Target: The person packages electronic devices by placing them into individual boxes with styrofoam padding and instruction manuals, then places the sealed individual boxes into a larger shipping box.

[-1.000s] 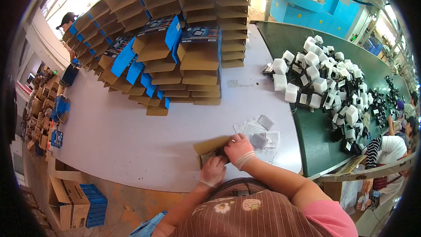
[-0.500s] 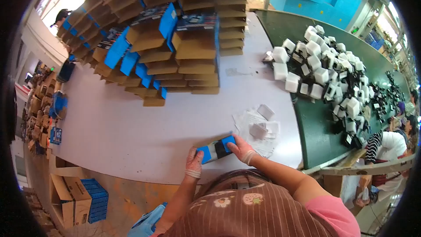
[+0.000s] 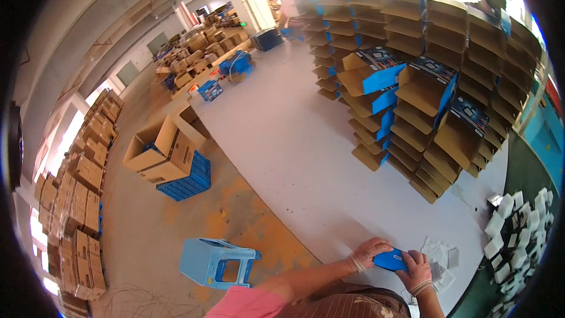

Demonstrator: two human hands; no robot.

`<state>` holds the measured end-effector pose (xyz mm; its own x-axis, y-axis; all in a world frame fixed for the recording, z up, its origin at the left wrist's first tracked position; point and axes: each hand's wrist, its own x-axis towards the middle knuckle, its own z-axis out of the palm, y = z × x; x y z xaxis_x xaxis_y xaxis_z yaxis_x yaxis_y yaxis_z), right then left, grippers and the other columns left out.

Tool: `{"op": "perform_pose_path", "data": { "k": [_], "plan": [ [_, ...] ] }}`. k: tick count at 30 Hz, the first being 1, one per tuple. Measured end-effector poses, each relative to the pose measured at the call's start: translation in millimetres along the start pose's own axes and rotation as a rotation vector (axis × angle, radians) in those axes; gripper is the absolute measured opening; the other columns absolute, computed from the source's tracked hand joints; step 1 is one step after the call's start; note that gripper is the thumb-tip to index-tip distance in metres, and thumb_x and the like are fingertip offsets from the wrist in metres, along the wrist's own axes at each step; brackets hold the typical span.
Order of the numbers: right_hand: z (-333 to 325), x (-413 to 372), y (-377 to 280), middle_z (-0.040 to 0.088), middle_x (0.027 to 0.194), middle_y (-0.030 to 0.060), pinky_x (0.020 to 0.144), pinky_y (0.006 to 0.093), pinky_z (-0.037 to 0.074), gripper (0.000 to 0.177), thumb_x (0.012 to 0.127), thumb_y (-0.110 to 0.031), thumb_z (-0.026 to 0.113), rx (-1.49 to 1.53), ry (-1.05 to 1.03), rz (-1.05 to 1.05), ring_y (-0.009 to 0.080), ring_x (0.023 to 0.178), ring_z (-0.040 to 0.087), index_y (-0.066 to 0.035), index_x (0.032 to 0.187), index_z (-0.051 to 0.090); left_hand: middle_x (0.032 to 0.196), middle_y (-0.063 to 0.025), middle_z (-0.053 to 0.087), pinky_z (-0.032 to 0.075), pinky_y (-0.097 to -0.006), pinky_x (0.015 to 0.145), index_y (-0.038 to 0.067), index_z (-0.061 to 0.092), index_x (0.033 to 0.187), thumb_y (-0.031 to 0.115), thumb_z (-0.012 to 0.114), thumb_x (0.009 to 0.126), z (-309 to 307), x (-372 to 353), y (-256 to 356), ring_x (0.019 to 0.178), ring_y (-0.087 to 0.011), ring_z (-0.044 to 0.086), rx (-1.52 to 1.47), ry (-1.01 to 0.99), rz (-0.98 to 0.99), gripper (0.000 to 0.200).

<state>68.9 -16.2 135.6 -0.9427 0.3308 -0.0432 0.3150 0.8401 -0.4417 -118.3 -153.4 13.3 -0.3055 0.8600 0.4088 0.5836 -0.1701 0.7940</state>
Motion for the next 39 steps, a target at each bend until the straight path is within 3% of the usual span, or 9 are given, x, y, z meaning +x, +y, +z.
{"op": "perform_pose_path", "data": {
  "k": [17,21,22,23,24,25,30,34,39],
  "plan": [
    [53.2,-17.2,17.3,0.036,0.146,0.0216,0.106,0.0599,0.031,0.083,0.062,-0.034,0.081,-0.359,0.157,-0.093,0.0454,0.130,0.036,-0.014,0.136,0.049,0.140,-0.0132,0.045,0.024,-0.0543,0.115,0.021,0.045,0.143,0.048,0.066,0.082,-43.5,13.2,77.0,0.135,-0.0351,0.037,0.740,-0.450,0.143,0.070],
    [17.7,-18.7,-5.5,0.040,0.143,0.0247,0.109,0.0582,0.029,0.076,0.071,-0.036,0.075,-0.218,0.063,-0.062,0.0467,0.131,0.035,-0.013,0.138,0.048,0.129,-0.0112,0.053,0.033,-0.0561,0.107,0.017,0.056,0.131,0.044,0.068,0.080,-2.5,18.9,49.8,0.123,-0.0364,0.046,0.437,-0.276,-0.204,0.058],
    [8.7,-22.0,-4.8,0.042,0.142,0.0247,0.110,0.0565,0.029,0.067,0.078,-0.033,0.071,-0.158,0.085,0.007,0.0458,0.131,0.037,-0.012,0.138,0.049,0.126,-0.0112,0.054,0.037,-0.0559,0.103,0.018,0.059,0.126,0.041,0.068,0.080,-7.4,19.5,49.2,0.118,-0.0367,0.049,0.141,-0.189,-0.489,0.053],
    [-7.5,-23.4,-7.4,0.042,0.144,0.0223,0.110,0.0546,0.029,0.060,0.084,-0.032,0.067,-0.080,0.133,0.122,0.0437,0.131,0.038,-0.011,0.138,0.049,0.103,-0.0167,0.059,0.044,-0.0550,0.084,0.013,0.064,0.115,0.042,0.056,0.093,-22.0,10.8,48.0,0.098,-0.0402,0.054,0.480,0.058,0.042,0.037],
    [-17.2,-34.2,0.4,0.043,0.143,0.0208,0.110,0.0515,0.030,0.056,0.087,-0.030,0.064,0.023,0.211,0.246,0.0414,0.131,0.040,-0.010,0.137,0.050,0.104,-0.0177,0.059,0.043,-0.0544,0.087,0.013,0.065,0.114,0.042,0.056,0.093,-28.7,1.5,29.9,0.100,-0.0396,0.053,0.695,0.008,0.046,0.037],
    [-18.3,-44.3,23.6,0.045,0.141,0.0202,0.109,0.0476,0.033,0.053,0.088,-0.028,0.062,0.043,0.338,0.309,0.0395,0.130,0.041,-0.010,0.137,0.050,0.113,-0.0199,0.058,0.040,-0.0544,0.092,0.016,0.062,0.120,0.038,0.060,0.089,-42.0,0.9,16.8,0.108,-0.0401,0.051,0.755,-0.085,-0.371,0.038],
    [-8.2,-113.2,108.1,0.056,0.132,0.0119,0.106,0.0397,0.039,0.043,0.088,-0.032,0.061,0.201,0.480,0.997,0.0307,0.126,0.048,-0.011,0.125,0.060,0.136,-0.0196,0.041,0.038,-0.0521,0.102,0.030,0.037,0.148,0.039,0.075,0.079,-140.6,-2.0,-13.3,0.120,-0.0389,0.044,1.143,0.053,-0.533,0.079],
    [-12.2,-114.8,102.1,0.058,0.130,0.0121,0.104,0.0397,0.042,0.046,0.084,-0.036,0.066,0.160,0.309,1.051,0.0307,0.123,0.052,-0.013,0.124,0.063,0.142,-0.0167,0.032,0.033,-0.0510,0.107,0.032,0.036,0.149,0.046,0.069,0.082,-166.8,22.2,14.2,0.124,-0.0371,0.041,1.174,-0.127,-0.899,0.076],
    [4.5,-79.5,99.1,0.063,0.121,0.0122,0.096,0.0409,0.047,0.043,0.079,-0.039,0.071,0.000,0.148,1.014,0.0311,0.113,0.057,-0.011,0.112,0.067,0.153,-0.0154,0.030,0.019,-0.0543,0.115,0.015,0.018,0.155,0.059,0.070,0.072,-178.3,31.7,6.5,0.141,-0.0348,0.026,1.232,-0.122,-0.525,0.107]
  ]
}}
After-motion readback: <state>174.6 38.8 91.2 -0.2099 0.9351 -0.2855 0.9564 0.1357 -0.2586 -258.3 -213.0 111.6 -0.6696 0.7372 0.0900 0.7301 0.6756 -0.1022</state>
